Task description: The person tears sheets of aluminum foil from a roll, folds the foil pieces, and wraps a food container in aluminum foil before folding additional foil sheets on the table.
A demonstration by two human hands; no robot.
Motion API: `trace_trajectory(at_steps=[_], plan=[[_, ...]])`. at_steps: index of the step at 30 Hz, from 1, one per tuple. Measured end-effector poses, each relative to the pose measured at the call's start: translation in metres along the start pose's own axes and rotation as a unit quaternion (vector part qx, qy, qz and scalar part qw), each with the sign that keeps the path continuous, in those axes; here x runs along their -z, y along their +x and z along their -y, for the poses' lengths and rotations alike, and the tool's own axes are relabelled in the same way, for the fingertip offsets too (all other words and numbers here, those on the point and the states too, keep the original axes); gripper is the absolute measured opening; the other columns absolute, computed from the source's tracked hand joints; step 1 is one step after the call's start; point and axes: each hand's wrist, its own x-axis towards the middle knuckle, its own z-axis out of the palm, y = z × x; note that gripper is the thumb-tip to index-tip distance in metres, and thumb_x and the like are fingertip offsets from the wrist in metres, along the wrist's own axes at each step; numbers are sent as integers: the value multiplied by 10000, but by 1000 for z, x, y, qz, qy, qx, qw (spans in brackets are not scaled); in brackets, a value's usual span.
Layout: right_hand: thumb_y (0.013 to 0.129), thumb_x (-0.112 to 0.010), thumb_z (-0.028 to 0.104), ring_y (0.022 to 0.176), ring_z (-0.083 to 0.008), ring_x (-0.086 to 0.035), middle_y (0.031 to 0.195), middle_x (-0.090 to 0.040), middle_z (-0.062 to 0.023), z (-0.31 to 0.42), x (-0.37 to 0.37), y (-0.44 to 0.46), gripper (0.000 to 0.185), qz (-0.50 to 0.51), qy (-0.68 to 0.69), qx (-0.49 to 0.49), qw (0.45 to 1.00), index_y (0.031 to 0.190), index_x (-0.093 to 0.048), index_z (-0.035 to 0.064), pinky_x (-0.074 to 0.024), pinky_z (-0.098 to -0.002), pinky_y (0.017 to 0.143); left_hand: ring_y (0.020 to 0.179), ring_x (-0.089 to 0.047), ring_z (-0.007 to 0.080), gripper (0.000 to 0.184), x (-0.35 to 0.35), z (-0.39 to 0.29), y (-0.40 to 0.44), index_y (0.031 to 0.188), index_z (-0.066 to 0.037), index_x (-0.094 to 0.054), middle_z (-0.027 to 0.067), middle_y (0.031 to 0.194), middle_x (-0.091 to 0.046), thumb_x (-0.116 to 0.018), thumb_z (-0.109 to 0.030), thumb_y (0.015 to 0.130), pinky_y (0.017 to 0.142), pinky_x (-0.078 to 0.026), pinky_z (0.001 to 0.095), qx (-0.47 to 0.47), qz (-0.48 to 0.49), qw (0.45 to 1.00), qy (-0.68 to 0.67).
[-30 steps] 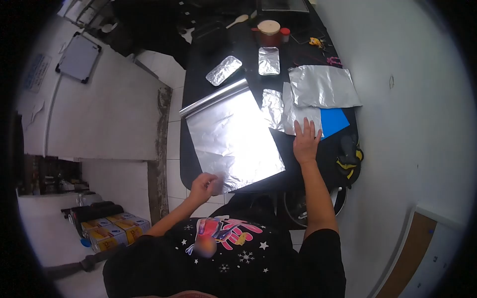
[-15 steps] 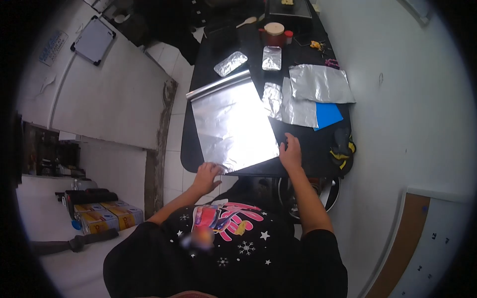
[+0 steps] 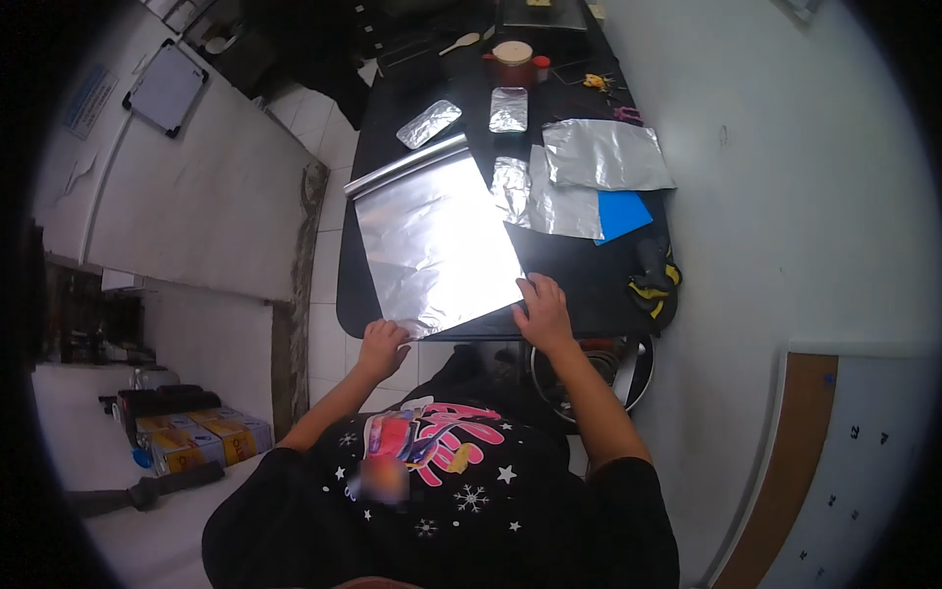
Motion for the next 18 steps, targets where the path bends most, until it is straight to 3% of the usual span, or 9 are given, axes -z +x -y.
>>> trace_trajectory(at_steps=[7, 10, 14, 17, 18], plan=[[725, -649, 105, 1104, -333, -479, 1167, -503, -141, -54, 15, 39, 441, -110, -128, -101, 980, 1153, -546, 71, -391, -454, 915, 924, -503, 279, 300, 6, -1, -13, 906, -113, -591, 74, 906, -529, -732, -111, 640, 810, -382, 419, 24, -29, 999, -26], [723, -641, 92, 1093, -328, -485, 1148, -511, -132, -78, 20, 60, 427, -113, -172, -59, 977, 1141, -554, 74, -395, -456, 908, 913, -504, 287, 288, 10, -2, -22, 898, -106, -595, 79, 925, -539, -729, -88, 644, 796, -386, 423, 27, -40, 998, -36], [755, -615, 138, 1099, -306, -481, 1136, -523, -107, -99, 19, 87, 365, -86, -178, -69, 978, 1116, -571, 101, -407, -442, 880, 904, -512, 296, 282, 16, 0, -32, 898, -99, -595, 87, 939, -548, -722, -71, 648, 780, -389, 427, 34, -42, 997, -50], [757, -634, 182, 1112, -298, -473, 1148, -529, -96, -102, 21, 101, 390, 7, -159, -184, 970, 1135, -564, 115, -392, -447, 890, 927, -512, 281, 280, 18, 4, -38, 908, -96, -599, 79, 928, -542, -716, -77, 654, 804, -387, 420, 51, -39, 997, -39], [755, -645, 202, 1143, -302, -454, 1181, -517, -100, -97, 20, 100, 429, 25, -163, -152, 975, 1164, -548, 117, -377, -457, 912, 924, -513, 282, 282, 19, 5, -39, 908, -97, -599, 78, 928, -543, -716, -76, 652, 801, -389, 418, 55, -45, 997, -40]])
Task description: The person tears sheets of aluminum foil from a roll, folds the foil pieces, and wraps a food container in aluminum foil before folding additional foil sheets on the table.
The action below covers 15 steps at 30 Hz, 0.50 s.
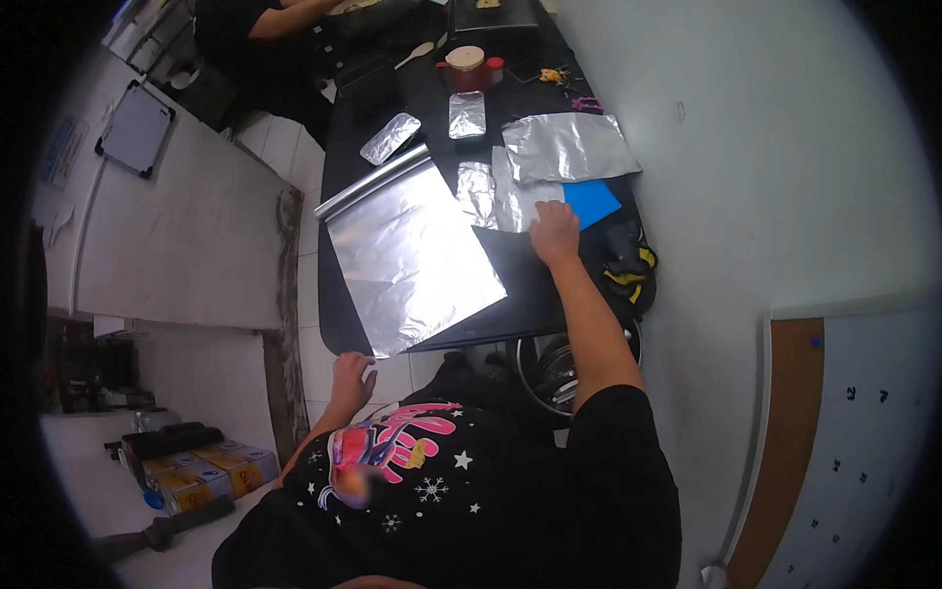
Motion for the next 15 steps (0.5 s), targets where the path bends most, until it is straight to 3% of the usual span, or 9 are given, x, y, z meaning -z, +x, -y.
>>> trace_trajectory(at_steps=[2, 8, 11, 14, 15], plan=[[751, -667, 240, 1205, -309, -417, 1246, -492, -108, 11, 2, -10, 509, 19, -14, 70, 997, 1223, -515, 123, -346, -478, 956, 919, -515, 284, 287, 4, 1, 1, 908, -99, -600, 77, 928, -543, -717, -73, 648, 794, -392, 416, 7, -14, 1000, -5], [756, -682, 326, 1338, -329, -279, 1421, -345, -131, 18, -21, -5, 684, 39, -66, 74, 994, 1354, -399, 154, -261, -524, 1036, 915, -517, 284, 290, 4, 6, 9, 906, -105, -604, 74, 928, -547, -718, -65, 642, 789, -395, 416, 8, -8, 1000, -1], [761, -670, 311, 1320, -332, -303, 1399, -369, -147, 24, -17, -3, 637, 24, -14, 78, 997, 1329, -433, 148, -278, -535, 1021, 910, -520, 285, 277, 7, 6, 20, 889, -105, -603, 75, 920, -549, -719, -63, 641, 785, -397, 415, 4, -25, 1000, 0], [766, -655, 293, 1311, -333, -316, 1389, -375, -181, 22, -25, 7, 592, 4, 159, 72, 985, 1300, -462, 126, -294, -537, 1011, 900, -524, 286, 266, 11, 11, 29, 874, -106, -598, 75, 907, -551, -720, -61, 642, 777, -399, 416, 4, -24, 1000, -16], [780, -616, 247, 1299, -354, -326, 1380, -378, -207, 17, -27, 14, 439, -52, 158, 94, 982, 1183, -555, 85, -303, -561, 992, 898, -525, 287, 262, 12, 11, 31, 872, -106, -596, 75, 905, -551, -719, -59, 645, 775, -399, 416, 8, -24, 1000, -17]])
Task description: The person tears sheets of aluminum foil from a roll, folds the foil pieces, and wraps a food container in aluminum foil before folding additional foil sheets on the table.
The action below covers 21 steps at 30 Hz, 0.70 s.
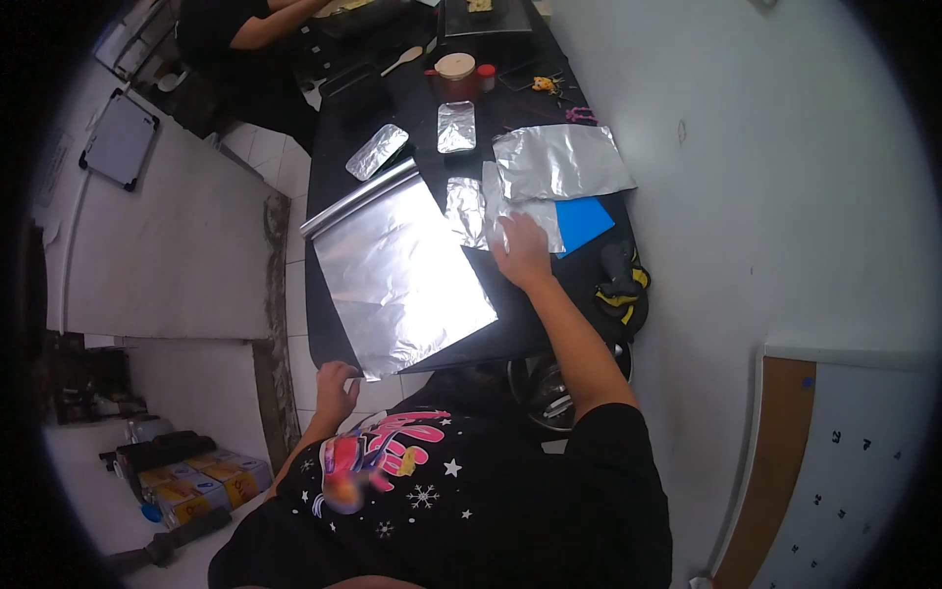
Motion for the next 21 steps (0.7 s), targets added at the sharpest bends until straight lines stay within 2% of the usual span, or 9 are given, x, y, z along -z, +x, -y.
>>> trace_trajectory(at_steps=[3, 4, 7, 10, 13, 16, 19, 21], plan=[[789, -576, 189, 1319, -374, -295, 1389, -365, -212, -14, 13, 25, 304, 39, -229, -67, 970, 1057, -614, 52, -276, -601, 999, 895, -529, 288, 250, 2, 3, 7, 867, -104, -592, 75, 898, -552, -713, -55, 654, 773, -401, 415, 3, 3, 1000, 3], [776, -578, 154, 1346, -395, -247, 1413, -343, -188, -14, 19, 32, 272, 78, -250, -90, 961, 1019, -636, 46, -250, -627, 1018, 896, -530, 288, 245, 2, 4, 10, 866, -102, -591, 75, 896, -552, -711, -54, 658, 773, -402, 415, 1, 3, 1000, 6], [784, -574, 144, 1359, -364, -236, 1424, -344, -141, -43, 2, 41, 265, 96, -300, -34, 948, 1030, -633, 66, -227, -640, 1025, 900, -532, 287, 233, 4, 6, 19, 864, -98, -590, 74, 897, -553, -705, -52, 667, 775, -402, 413, -11, -1, 1000, 8], [789, -573, 144, 1364, -293, -250, 1412, -367, -91, -59, -13, 44, 261, 48, -328, 22, 943, 1037, -636, 88, -218, -646, 1025, 896, -534, 289, 229, 7, 6, 28, 868, -90, -591, 78, 890, -556, -701, -53, 671, 774, -402, 414, -23, -13, 1000, 5], [822, -506, 112, 1294, -241, -384, 1287, -496, -87, -59, -1, 58, 279, -4, -267, 24, 963, 1070, -631, 92, -262, -622, 1000, 884, -539, 292, 226, 5, 5, 38, 873, -78, -593, 88, 882, -562, -698, -55, 674, 768, -402, 414, -27, -29, 999, -4], [780, -540, 38, 1143, -225, -527, 1121, -605, -48, -31, 35, 68, 360, -99, -148, 119, 977, 1127, -609, 103, -332, -543, 956, 887, -542, 304, 220, 6, 0, 41, 869, -61, -595, 102, 891, -574, -699, -56, 675, 775, -410, 420, -3, -42, 999, -16], [744, -592, -9, 982, -232, -612, 927, -648, -36, 31, 67, 63, 390, -67, 45, 161, 984, 1113, -612, 113, -374, -455, 942, 923, -544, 318, 300, -2, -1, 52, 943, -54, -595, 110, 953, -590, -713, -68, 667, 812, -423, 427, 16, -56, 996, -72], [755, -582, -18, 940, -217, -630, 919, -659, -38, 80, 78, 43, 344, -50, 86, 221, 970, 1061, -631, 132, -390, -421, 938, 969, -538, 325, 413, -6, -5, 65, 1041, -55, -577, 116, 1036, -584, -729, -85, 659, 851, -429, 428, 55, -57, 987, -142]])
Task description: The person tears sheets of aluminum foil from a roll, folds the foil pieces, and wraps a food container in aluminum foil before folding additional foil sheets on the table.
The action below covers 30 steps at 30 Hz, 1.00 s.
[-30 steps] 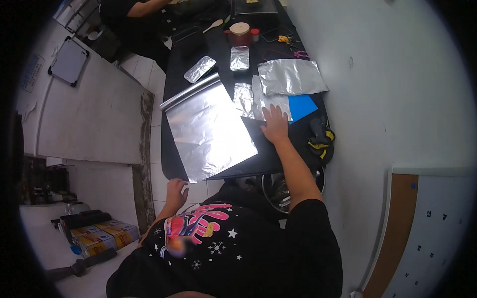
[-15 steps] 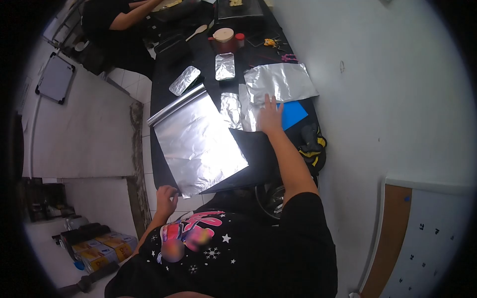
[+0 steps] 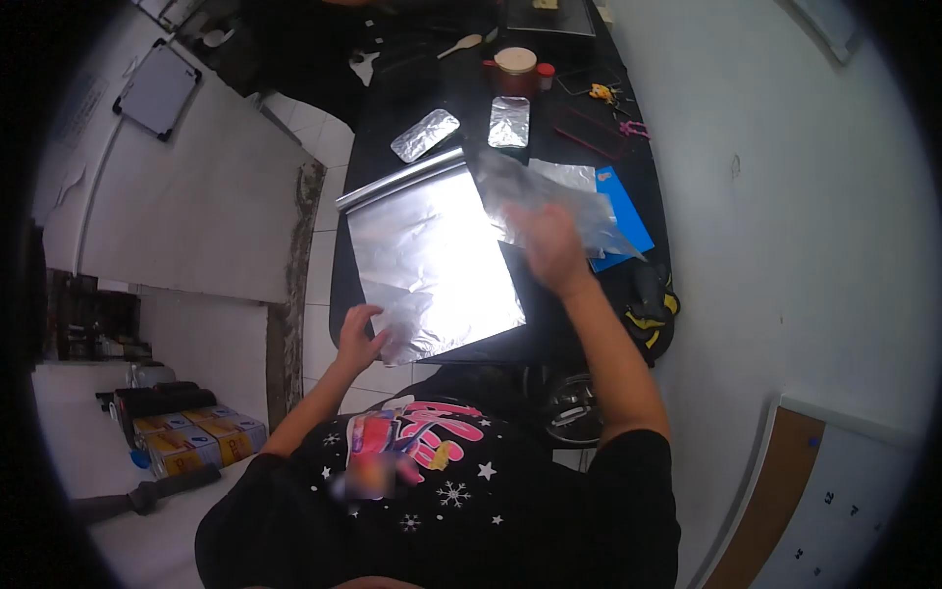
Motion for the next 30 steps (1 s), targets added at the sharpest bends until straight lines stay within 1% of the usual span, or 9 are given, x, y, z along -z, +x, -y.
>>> trace_trajectory(at_steps=[5, 8, 10, 12, 13, 17, 24, 28, 30], plan=[[727, -606, -28, 1015, -189, -614, 1020, -651, -7, 87, -8, -34, 306, 105, 119, 108, 981, 956, -657, 169, -363, -446, 966, 1136, -480, 315, 746, -2, -23, 41, 1318, -58, -410, 152, 1288, -466, -759, -145, 665, 955, -413, 396, 47, -30, 988, -147], [725, -592, -20, 1062, -185, -594, 1027, -629, 9, 108, -8, -62, 272, 139, 181, 76, 971, 906, -642, 177, -359, -459, 967, 1230, -409, 297, 819, 6, -22, 49, 1371, -48, -333, 181, 1350, -389, -760, -198, 688, 1010, -372, 383, -153, -82, 975, 139], [708, -599, -34, 1075, -181, -589, 994, -621, 10, 115, -8, -78, 251, 148, 200, 51, 967, 863, -623, 162, -358, -467, 971, 1267, -352, 327, 666, -10, 5, 42, 1339, -57, -398, 175, 1357, -378, -703, -194, 764, 1056, -317, 393, -147, -130, 960, -199], [690, -589, -50, 1114, -202, -566, 1036, -618, -7, 110, -9, -98, 250, 184, 195, 40, 962, 843, -610, 146, -355, -471, 978, 1238, -382, 333, 577, -26, 48, 25, 1314, -114, -443, 163, 1353, -384, -676, -149, 787, 1038, -339, 400, -54, -71, 978, -189], [689, -586, -50, 1124, -208, -559, 1046, -616, -12, 107, -10, -108, 253, 198, 188, 39, 961, 847, -611, 145, -353, -472, 980, 1210, -415, 317, 561, -8, 23, 24, 1260, -177, -505, 148, 1340, -405, -703, -109, 740, 1003, -365, 406, -165, -59, 984, -42], [684, -590, -38, 1187, -258, -513, 1157, -594, -47, 97, -10, -142, 297, 259, 153, 33, 953, 923, -605, 137, -333, -479, 1004, 1136, -481, 338, 360, 12, -22, 15, 970, -166, -659, 129, 1206, -521, -726, -48, 637, 933, -410, 406, -233, 6, 969, 79], [689, -654, 64, 1294, -294, -393, 1321, -496, -88, 84, -22, -157, 538, 304, -14, -1, 952, 1206, -539, 163, -268, -527, 1051, 1084, -547, 328, 208, -28, 22, -1, 844, -116, -609, 101, 1120, -585, -713, -76, 668, 889, -459, 424, -367, 155, 917, 26], [708, -682, 140, 1306, -283, -379, 1306, -509, -82, 73, -39, -165, 545, 328, -15, -42, 944, 1233, -541, 176, -220, -539, 1077, 1092, -547, 329, 237, -35, 15, -3, 877, -94, -583, 101, 1130, -587, -668, -4, 675, 917, -446, 408, -332, 176, 926, -14], [713, -698, 171, 1307, -278, -382, 1279, -534, -71, 62, -48, -182, 516, 331, 8, -65, 941, 1211, -561, 173, -208, -539, 1084, 1069, -554, 326, 282, -36, 22, -8, 964, -98, -616, 119, 1106, -608, -653, -18, 697, 905, -441, 388, -205, 223, 951, -61]])
